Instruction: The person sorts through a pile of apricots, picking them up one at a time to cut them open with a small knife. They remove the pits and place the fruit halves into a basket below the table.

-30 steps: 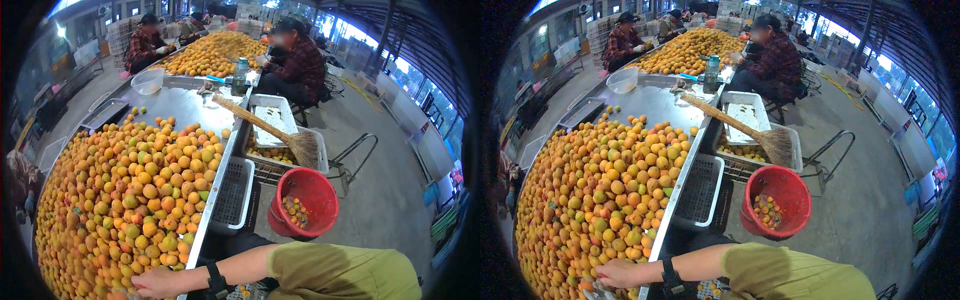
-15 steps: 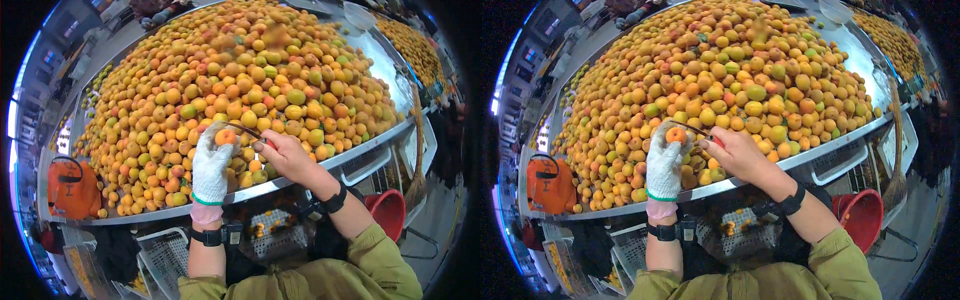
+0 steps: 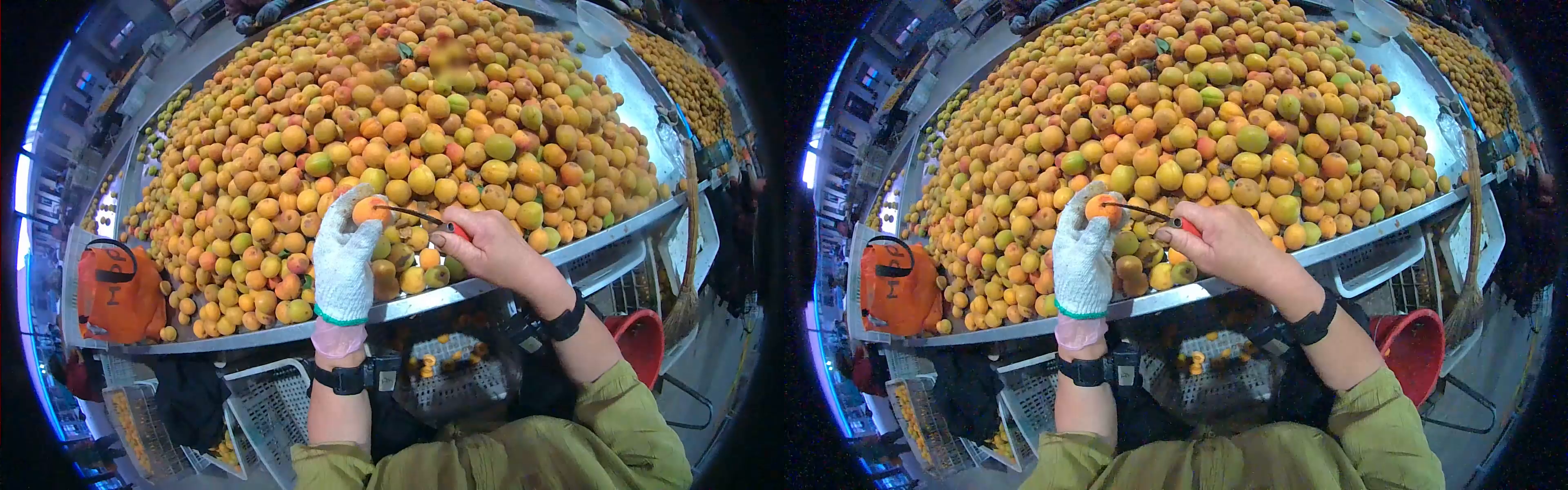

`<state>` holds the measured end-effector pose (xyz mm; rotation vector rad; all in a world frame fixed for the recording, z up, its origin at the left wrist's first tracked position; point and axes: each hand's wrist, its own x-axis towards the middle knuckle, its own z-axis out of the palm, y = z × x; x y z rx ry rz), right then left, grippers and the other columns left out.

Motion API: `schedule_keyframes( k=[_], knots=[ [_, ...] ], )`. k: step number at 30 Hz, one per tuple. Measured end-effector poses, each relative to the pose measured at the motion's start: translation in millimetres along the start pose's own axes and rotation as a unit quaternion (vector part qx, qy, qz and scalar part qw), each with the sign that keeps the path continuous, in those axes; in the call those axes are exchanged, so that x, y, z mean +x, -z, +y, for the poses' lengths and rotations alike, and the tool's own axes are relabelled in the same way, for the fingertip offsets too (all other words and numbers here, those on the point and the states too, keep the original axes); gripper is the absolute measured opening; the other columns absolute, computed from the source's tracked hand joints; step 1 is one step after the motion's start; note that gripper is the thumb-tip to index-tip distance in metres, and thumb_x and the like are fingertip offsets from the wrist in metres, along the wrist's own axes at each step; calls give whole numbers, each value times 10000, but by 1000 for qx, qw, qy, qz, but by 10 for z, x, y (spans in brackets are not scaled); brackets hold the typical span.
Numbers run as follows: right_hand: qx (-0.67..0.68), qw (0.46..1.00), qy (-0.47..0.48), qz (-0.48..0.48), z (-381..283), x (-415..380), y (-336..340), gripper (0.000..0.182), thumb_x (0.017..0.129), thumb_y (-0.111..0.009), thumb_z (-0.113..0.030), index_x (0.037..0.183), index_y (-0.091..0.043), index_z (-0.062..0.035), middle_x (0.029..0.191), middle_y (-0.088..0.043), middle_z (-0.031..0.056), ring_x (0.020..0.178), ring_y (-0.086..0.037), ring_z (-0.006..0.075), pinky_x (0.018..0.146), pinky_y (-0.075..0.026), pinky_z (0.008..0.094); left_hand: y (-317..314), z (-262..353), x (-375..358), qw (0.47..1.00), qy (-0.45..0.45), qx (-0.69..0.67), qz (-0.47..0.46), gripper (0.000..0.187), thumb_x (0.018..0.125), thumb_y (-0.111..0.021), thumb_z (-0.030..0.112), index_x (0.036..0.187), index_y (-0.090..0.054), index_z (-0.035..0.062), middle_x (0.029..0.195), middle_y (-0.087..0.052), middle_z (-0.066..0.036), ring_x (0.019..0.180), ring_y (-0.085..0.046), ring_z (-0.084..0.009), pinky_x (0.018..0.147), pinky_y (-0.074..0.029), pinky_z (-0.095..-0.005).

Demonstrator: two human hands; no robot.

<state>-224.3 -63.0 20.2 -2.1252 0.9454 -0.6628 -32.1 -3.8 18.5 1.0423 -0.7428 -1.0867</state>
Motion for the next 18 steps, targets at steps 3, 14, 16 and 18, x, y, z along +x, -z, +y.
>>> schedule_keyframes(
  k=[3, 14, 16, 18],
  knots=[
    [-28, 999, -15, -32, -16, -8, 34, 402, 898, -583, -401, 743, -496, -41, 618, -539, 175, 622, -573, 379, 547, -422, 452, 65, 23, 2, 998, -7, 57, -11, 414, 851, -600, 22, 1248, -507, -50, 1144, -591, -136, 1045, -595, -192, 937, -474, -292],
    [-1, 998, -46, 34, 14, -55, -331, 373, 912, -564, -399, 816, -500, -44, 628, -577, 184, 646, -597, 408, 559, -450, 487, -206, -150, -49, 997, -19, -77, 3, 446, 990, -471, 247, 1338, -388, -19, 1283, -516, -194, 1204, -517, -307, 1035, -423, -414],
    [-2, 998, -51, 48, -2, -65, -378, 368, 912, -563, -398, 821, -501, -47, 630, -585, 182, 647, -604, 408, 556, -457, 490, -211, -156, -59, 997, -14, -69, 4, 443, 990, -472, 246, 1338, -391, -16, 1287, -517, -186, 1197, -523, -292, 1029, -426, -400],
    [-45, 995, -57, 65, -14, -78, -421, 357, 911, -563, -400, 841, -508, -54, 629, -592, 172, 642, -610, 400, 553, -465, 484, -203, -172, -70, 998, -9, -62, 7, 440, 990, -473, 245, 1339, -394, -12, 1291, -518, -179, 1190, -530, -276, 1023, -428, -385]
  ],
)
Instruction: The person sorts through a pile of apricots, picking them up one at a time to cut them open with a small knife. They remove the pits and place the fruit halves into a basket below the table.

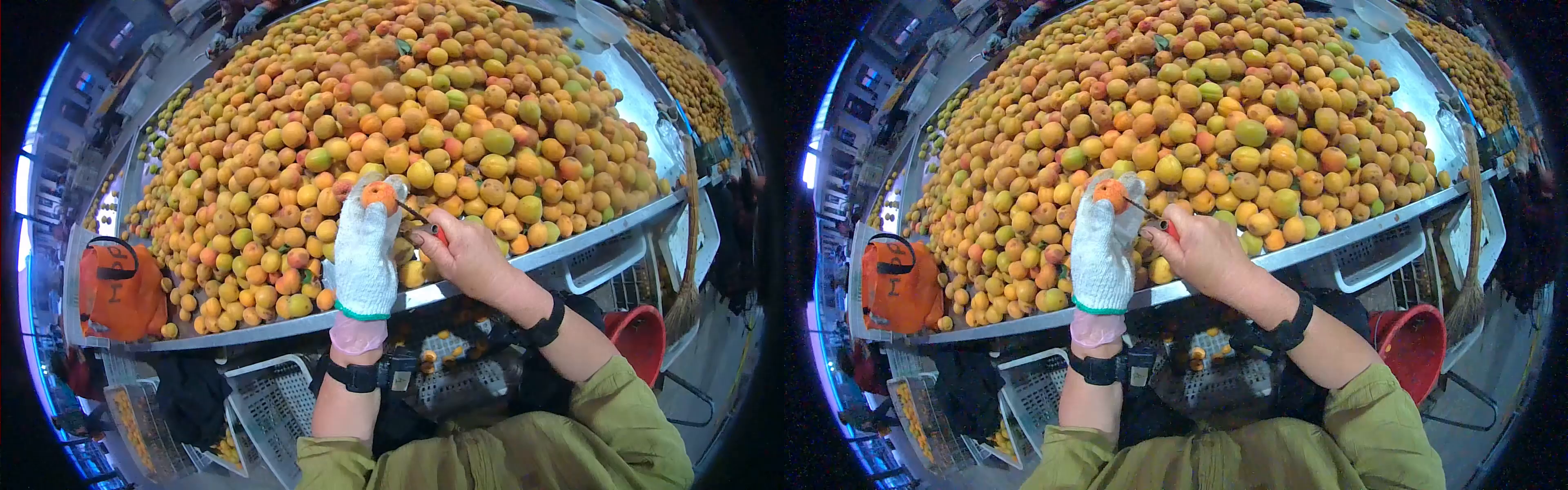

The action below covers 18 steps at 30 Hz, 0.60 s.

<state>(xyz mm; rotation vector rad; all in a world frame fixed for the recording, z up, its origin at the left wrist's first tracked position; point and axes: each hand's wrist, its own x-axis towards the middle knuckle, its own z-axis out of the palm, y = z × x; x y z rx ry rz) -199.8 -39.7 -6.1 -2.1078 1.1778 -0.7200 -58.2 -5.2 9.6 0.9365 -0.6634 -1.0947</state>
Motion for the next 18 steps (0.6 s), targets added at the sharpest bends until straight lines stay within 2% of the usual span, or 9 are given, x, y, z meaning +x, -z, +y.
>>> schedule_keyframes(
  k=[3, 6, 8, 11, 12, 13, 14, 15, 18],
  knots=[
    [-1, 1000, 4, 1, -24, 13, 14, 360, 911, -557, -412, 850, -510, -60, 625, -593, 170, 636, -609, 399, 554, -466, 486, 27, 1, -6, 999, 28, -30, 8, 432, 990, -475, 248, 1334, -411, -6, 1280, -533, -150, 1164, -545, -238, 999, -436, -349],
    [10, 1000, 9, -26, -9, 22, 128, 363, 911, -554, -413, 860, -509, -57, 631, -593, 178, 645, -609, 404, 561, -466, 492, 73, 142, 15, 995, 60, -76, -40, 443, 963, -527, 236, 1312, -439, -22, 1234, -554, -139, 1158, -536, -201, 995, -420, -317],
    [5, 998, 14, -55, -10, 25, 257, 365, 910, -555, -414, 859, -509, -55, 640, -594, 184, 651, -608, 404, 564, -465, 494, 159, 292, 63, 972, 54, 203, -108, 424, 937, -550, 220, 1272, -483, -31, 1177, -595, -132, 1105, -563, -194, 976, -424, -306],
    [10, 995, 18, -100, 18, -23, 195, 350, 916, -559, -393, 886, -523, -47, 667, -595, 194, 669, -610, 399, 573, -461, 484, 127, 294, 16, 973, 30, 210, -88, 406, 919, -557, 201, 1244, -511, -38, 1143, -617, -132, 1065, -580, -193, 963, -429, -304],
    [96, 991, -12, -90, -23, -63, 99, 339, 922, -555, -382, 915, -532, -45, 671, -594, 193, 673, -611, 398, 576, -460, 476, 144, 140, 35, 990, 22, 115, -78, 427, 929, -559, 218, 1267, -487, -33, 1172, -602, -138, 1091, -569, -202, 969, -430, -314],
    [181, 980, -40, -79, -51, -85, 16, 330, 928, -550, -372, 944, -540, -43, 675, -592, 191, 677, -611, 397, 579, -459, 468, 109, 20, -4, 990, 19, 116, -79, 427, 929, -559, 218, 1267, -487, -33, 1172, -602, -138, 1091, -569, -202, 969, -430, -314],
    [194, 979, -33, -61, -41, -89, -44, 320, 937, -544, -356, 991, -552, -41, 678, -590, 189, 683, -614, 390, 586, -460, 457, 16, -58, -63, 995, 59, -51, -66, 442, 931, -565, 228, 1278, -474, -30, 1180, -598, -137, 1103, -563, -207, 967, -433, -316],
    [194, 979, -31, -59, -43, -68, -23, 320, 937, -544, -356, 991, -552, -41, 678, -590, 189, 683, -614, 390, 586, -460, 457, -23, -114, -90, 970, 99, -216, -52, 457, 932, -570, 237, 1290, -462, -26, 1188, -593, -135, 1115, -557, -212, 964, -437, -318],
    [82, 995, -9, -63, -57, 37, 179, 327, 942, -535, -360, 985, -551, -36, 678, -592, 191, 678, -615, 386, 596, -465, 456, 83, -68, 2, 990, 74, -94, -77, 490, 931, -587, 265, 1302, -443, -20, 1216, -569, -124, 1106, -557, -204, 951, -448, -310]
  ],
)
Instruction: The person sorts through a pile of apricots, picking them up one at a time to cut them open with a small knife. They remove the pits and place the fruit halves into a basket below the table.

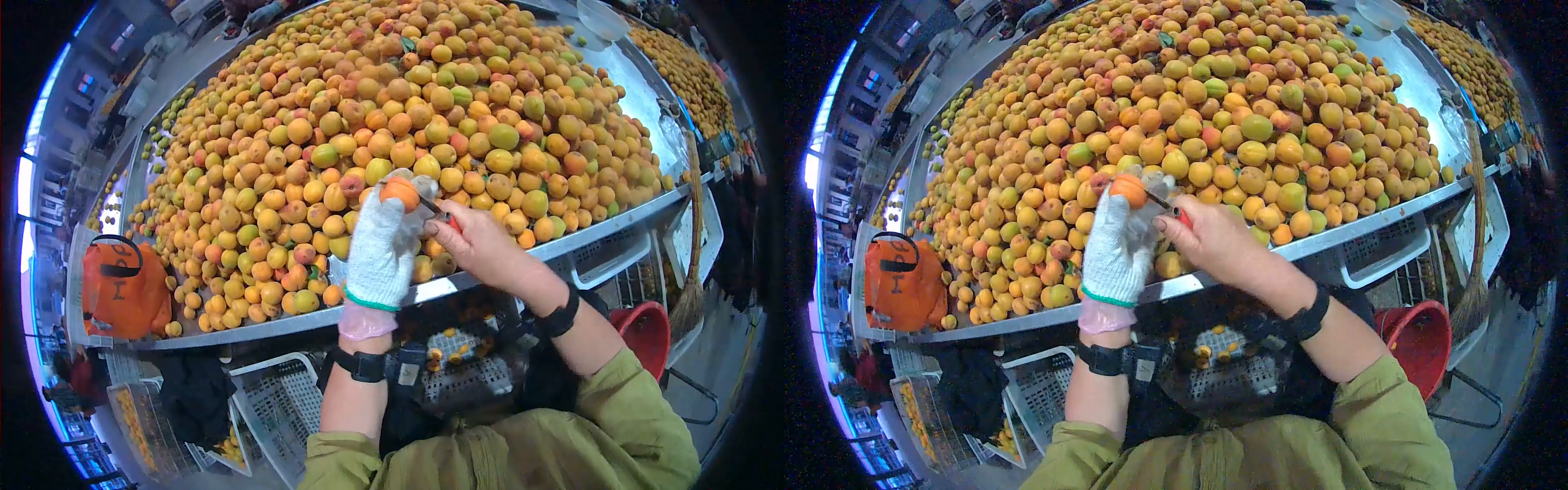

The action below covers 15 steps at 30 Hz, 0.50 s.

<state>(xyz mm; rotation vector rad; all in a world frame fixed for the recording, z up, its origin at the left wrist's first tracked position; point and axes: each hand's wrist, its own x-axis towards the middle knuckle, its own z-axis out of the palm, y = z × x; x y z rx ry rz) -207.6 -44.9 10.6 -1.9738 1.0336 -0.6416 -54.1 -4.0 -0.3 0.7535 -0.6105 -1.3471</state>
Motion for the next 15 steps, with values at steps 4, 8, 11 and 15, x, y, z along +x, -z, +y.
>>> schedule_keyframes(
  k=[4, 8, 11, 15],
  knots=[
    [93, 995, 4, -34, 59, -26, -14, 348, 944, -531, -366, 934, -530, -18, 692, -600, 199, 694, -610, 400, 604, -468, 449, 35, 105, 25, 993, -4, 117, -27, 489, 933, -590, 277, 1292, -447, -21, 1192, -561, -106, 1065, -569, -193, 938, -454, -305],
    [88, 996, -12, 22, 44, -47, -169, 360, 956, -513, -364, 920, -528, -6, 712, -592, 204, 708, -606, 377, 623, -462, 427, -110, -121, -15, 994, 4, -93, 59, 450, 952, -565, 257, 1291, -449, -16, 1171, -554, -99, 1062, -568, -188, 933, -462, -303],
    [84, 995, -33, -28, 145, -20, -45, 375, 954, -513, -378, 900, -524, -7, 698, -585, 197, 686, -600, 371, 607, -454, 432, 9, -60, 34, 1000, 4, 3, 30, 441, 947, -573, 237, 1291, -450, -11, 1161, -560, -92, 1050, -570, -187, 929, -464, -301],
    [79, 995, -31, -55, 193, -39, -4, 399, 954, -507, -395, 855, -509, -9, 684, -578, 190, 673, -588, 380, 598, -445, 435, 67, -52, 45, 996, 10, 89, -12, 443, 930, -592, 209, 1297, -449, 6, 1133, -566, -93, 1037, -573, -193, 920, -473, -307]
  ],
)
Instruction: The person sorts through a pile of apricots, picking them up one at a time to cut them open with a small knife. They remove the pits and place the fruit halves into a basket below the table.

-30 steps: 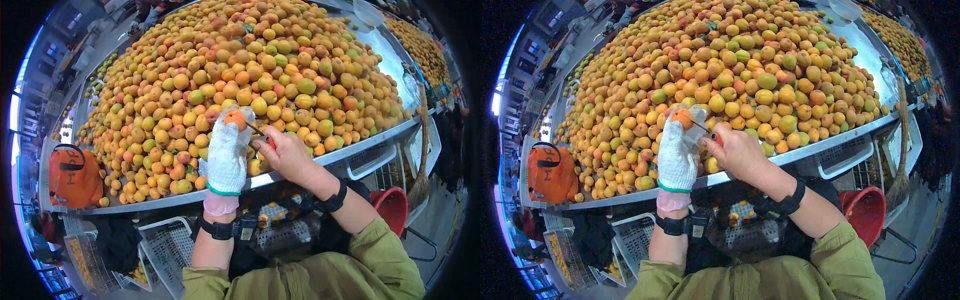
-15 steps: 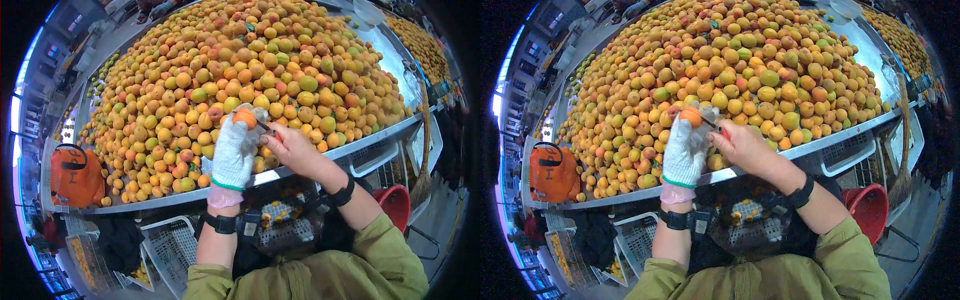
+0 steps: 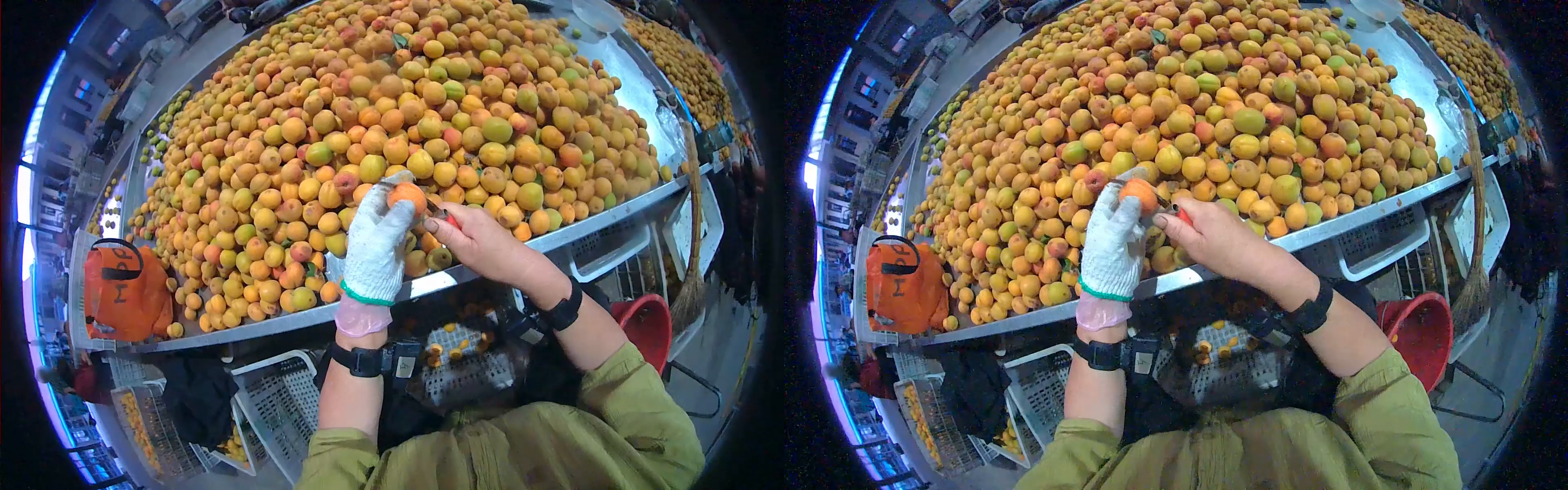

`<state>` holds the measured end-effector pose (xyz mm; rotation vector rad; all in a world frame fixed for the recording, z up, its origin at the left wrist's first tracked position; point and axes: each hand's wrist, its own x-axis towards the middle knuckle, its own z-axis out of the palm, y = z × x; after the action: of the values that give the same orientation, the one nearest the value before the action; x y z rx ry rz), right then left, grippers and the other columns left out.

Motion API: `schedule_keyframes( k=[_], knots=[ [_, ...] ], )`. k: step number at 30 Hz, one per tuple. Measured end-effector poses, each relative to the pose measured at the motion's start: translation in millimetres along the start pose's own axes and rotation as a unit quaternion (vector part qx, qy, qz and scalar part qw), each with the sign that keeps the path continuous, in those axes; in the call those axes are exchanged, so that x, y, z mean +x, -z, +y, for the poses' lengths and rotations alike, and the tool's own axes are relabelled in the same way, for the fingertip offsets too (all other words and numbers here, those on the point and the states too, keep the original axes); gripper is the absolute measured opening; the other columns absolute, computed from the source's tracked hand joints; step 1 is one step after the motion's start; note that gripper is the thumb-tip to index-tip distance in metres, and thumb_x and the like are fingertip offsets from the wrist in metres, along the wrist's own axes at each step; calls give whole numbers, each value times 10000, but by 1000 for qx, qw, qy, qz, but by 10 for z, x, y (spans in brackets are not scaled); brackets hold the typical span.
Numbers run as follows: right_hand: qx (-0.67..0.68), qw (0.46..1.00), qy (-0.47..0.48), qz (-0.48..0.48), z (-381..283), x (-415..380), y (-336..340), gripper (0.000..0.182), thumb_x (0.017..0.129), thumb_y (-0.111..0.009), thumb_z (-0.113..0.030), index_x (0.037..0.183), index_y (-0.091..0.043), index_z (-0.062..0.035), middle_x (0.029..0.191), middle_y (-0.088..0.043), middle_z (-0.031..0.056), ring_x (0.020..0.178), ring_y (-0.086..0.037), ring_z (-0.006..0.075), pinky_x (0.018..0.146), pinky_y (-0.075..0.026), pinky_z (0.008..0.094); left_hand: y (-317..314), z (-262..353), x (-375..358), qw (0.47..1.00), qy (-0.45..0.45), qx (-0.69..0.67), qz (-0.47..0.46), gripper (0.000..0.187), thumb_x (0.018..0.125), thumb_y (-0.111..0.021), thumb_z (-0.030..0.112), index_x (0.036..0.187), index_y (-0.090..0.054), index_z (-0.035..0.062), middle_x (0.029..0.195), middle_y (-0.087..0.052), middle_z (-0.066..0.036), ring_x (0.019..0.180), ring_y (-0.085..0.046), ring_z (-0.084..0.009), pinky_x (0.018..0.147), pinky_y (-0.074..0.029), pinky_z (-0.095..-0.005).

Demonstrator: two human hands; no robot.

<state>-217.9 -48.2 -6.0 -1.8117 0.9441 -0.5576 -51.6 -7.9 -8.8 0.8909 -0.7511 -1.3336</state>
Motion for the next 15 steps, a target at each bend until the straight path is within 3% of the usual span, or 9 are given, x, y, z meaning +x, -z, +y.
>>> schedule_keyframes(
  k=[1, 3, 6, 7, 8, 10, 12, 14, 15],
  knots=[
    [1, 1000, -2, 1, 4, -16, -29, 399, 954, -507, -395, 855, -509, -9, 684, -578, 190, 673, -588, 380, 598, -445, 435, 9, -50, 8, 1000, 2, 0, -1, 443, 930, -592, 209, 1297, -449, 6, 1133, -566, -93, 1037, -573, -193, 920, -473, -307],
    [1, 1000, -7, 13, -6, -24, -100, 406, 955, -500, -398, 854, -504, -6, 689, -580, 195, 690, -592, 386, 609, -447, 443, 2, -137, 54, 959, 0, -271, 78, 461, 916, -606, 207, 1302, -446, 12, 1115, -563, -112, 1031, -577, -210, 925, -477, -329],
    [-6, 999, -7, 37, -21, -26, -89, 404, 954, -497, -402, 856, -504, -9, 706, -585, 202, 715, -599, 390, 621, -449, 453, -80, -68, 6, 962, 17, -269, 39, 411, 936, -575, 206, 1283, -466, 15, 1135, -570, -88, 1041, -571, -207, 904, -489, -353],
    [-24, 999, -18, 13, -35, -11, -7, 390, 953, -497, -401, 890, -522, -16, 728, -592, 206, 740, -605, 391, 637, -453, 458, -83, 22, -6, 989, 4, -146, 22, 407, 947, -553, 216, 1291, -466, 16, 1133, -579, -93, 1059, -569, -210, 904, -490, -352],
    [-23, 999, -18, 12, -67, -4, 67, 390, 953, -497, -401, 890, -522, -16, 728, -592, 206, 740, -605, 391, 637, -453, 458, -57, 72, 2, 989, 5, -146, 23, 407, 947, -553, 216, 1291, -466, 16, 1133, -579, -93, 1059, -569, -210, 904, -490, -352],
    [-84, 996, -14, -25, -144, -14, 175, 375, 956, -492, -399, 932, -542, -28, 740, -598, 203, 741, -606, 391, 641, -455, 453, -11, 124, 33, 988, -22, 153, -27, 478, 924, -588, 224, 1316, -424, 3, 1136, -559, -107, 1031, -572, -184, 901, -471, -294],
    [-15, 1000, -3, -8, -209, -32, 82, 372, 954, -505, -384, 951, -552, -15, 737, -598, 207, 728, -606, 382, 642, -457, 445, -55, -37, -4, 992, -2, 129, -1, 479, 929, -584, 213, 1320, -415, -7, 1163, -557, -106, 1045, -567, -166, 882, -466, -267],
    [46, 998, 7, 41, -170, -4, -8, 368, 950, -525, -365, 924, -546, 2, 735, -598, 209, 718, -608, 370, 636, -458, 441, -170, -173, 2, 990, 12, -127, 61, 461, 939, -573, 206, 1311, -416, -15, 1180, -558, -112, 1056, -571, -161, 890, -462, -264],
    [13, 998, 0, 58, -162, 8, -4, 363, 946, -539, -350, 895, -535, 10, 714, -594, 203, 692, -608, 360, 621, -459, 439, -200, -154, 4, 988, 13, -150, 43, 423, 958, -546, 197, 1299, -418, -18, 1195, -556, -124, 1078, -570, -177, 912, -457, -274]
  ],
)
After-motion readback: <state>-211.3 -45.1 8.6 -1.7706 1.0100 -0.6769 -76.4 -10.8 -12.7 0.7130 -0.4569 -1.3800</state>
